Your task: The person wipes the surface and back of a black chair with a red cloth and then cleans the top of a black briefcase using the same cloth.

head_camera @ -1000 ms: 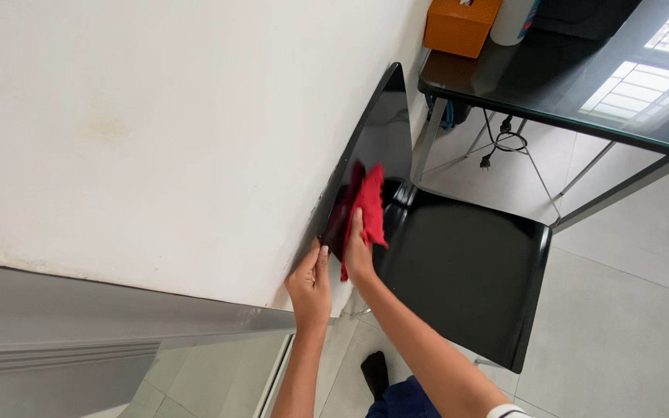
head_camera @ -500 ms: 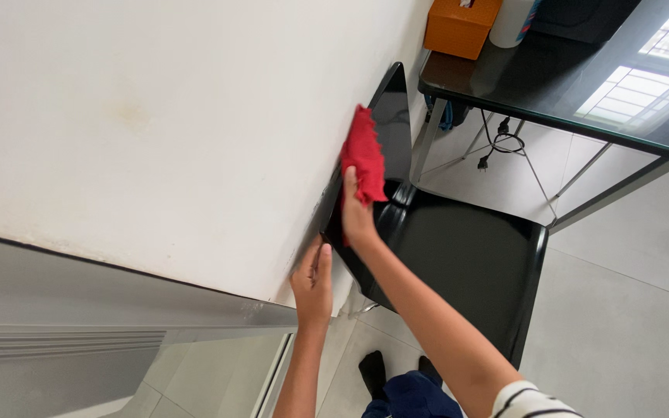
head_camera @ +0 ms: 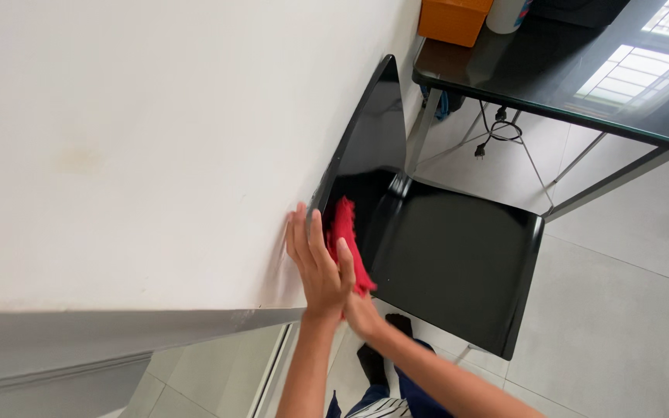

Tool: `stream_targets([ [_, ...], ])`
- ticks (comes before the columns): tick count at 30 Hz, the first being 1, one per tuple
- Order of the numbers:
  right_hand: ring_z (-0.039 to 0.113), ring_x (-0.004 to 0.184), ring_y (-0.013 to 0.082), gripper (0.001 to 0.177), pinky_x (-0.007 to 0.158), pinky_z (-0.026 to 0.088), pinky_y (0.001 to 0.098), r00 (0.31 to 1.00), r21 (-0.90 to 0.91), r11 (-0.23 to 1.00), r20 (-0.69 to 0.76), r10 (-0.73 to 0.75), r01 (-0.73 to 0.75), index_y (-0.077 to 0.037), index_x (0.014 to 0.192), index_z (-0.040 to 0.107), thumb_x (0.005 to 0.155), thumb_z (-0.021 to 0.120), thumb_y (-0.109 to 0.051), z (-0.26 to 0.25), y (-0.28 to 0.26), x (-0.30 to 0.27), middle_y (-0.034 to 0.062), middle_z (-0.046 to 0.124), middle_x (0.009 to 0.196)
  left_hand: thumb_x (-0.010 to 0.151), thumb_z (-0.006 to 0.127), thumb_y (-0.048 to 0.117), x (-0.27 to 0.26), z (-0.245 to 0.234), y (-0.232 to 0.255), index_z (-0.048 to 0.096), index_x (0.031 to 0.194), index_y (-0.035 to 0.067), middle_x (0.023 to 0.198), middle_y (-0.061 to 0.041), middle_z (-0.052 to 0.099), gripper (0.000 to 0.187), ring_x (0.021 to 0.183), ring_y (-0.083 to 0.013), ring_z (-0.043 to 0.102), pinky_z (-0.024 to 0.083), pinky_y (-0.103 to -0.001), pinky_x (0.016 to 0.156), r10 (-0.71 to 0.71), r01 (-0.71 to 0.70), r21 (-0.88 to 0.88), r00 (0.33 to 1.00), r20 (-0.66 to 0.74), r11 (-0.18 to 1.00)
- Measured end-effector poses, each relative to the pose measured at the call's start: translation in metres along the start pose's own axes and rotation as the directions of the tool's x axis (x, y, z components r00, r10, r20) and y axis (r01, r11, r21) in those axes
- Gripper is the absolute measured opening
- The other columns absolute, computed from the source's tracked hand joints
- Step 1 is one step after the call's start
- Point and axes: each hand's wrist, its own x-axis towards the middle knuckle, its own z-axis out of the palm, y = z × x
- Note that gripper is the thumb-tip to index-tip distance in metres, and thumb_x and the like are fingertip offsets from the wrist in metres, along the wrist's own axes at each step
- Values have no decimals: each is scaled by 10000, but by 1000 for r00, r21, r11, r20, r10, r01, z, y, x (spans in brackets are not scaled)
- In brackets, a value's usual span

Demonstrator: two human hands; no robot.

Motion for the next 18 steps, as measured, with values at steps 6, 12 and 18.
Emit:
stream_targets([
  [6, 451, 1377, 266, 648, 1163, 332, 352, 835, -98, 846, -134, -533, 524, -7, 1499, 422, 1071, 414, -493, -13, -156, 121, 153, 495, 1488, 1068, 464, 149, 20, 16, -8, 352, 1540, -29, 1562, -215, 461, 517, 1462, -386, 428, 350, -502, 1249, 29, -25, -33, 994, 102, 999],
  [12, 437, 1417, 271, 924, 1171, 342, 381, 898, 66, 953, -359, -254, 296, -8, 1565, 305, 972, 326, -716, -78, -185, 231, 158, 436, 1540, 1044, 490, 123, 21, 26, -3, 448, 1489, -15, 1487, -161, 573, 468, 1375, -329, 546, 416, -459, 1177, -27, 18, 106, 996, 85, 994],
  [18, 344, 1512, 251, 1067, 1241, 242, 377, 972, 215, 972, -190, 136, -94, -66, 1596, 243, 861, 205, -838, -88, -74, 197, 125, 348, 1652, 1032, 533, 128, 29, 43, -2, 600, 1366, 10, 1321, -91, 704, 361, 1145, -233, 640, 476, -385, 1010, 19, -15, 320, 1000, -10, 947],
])
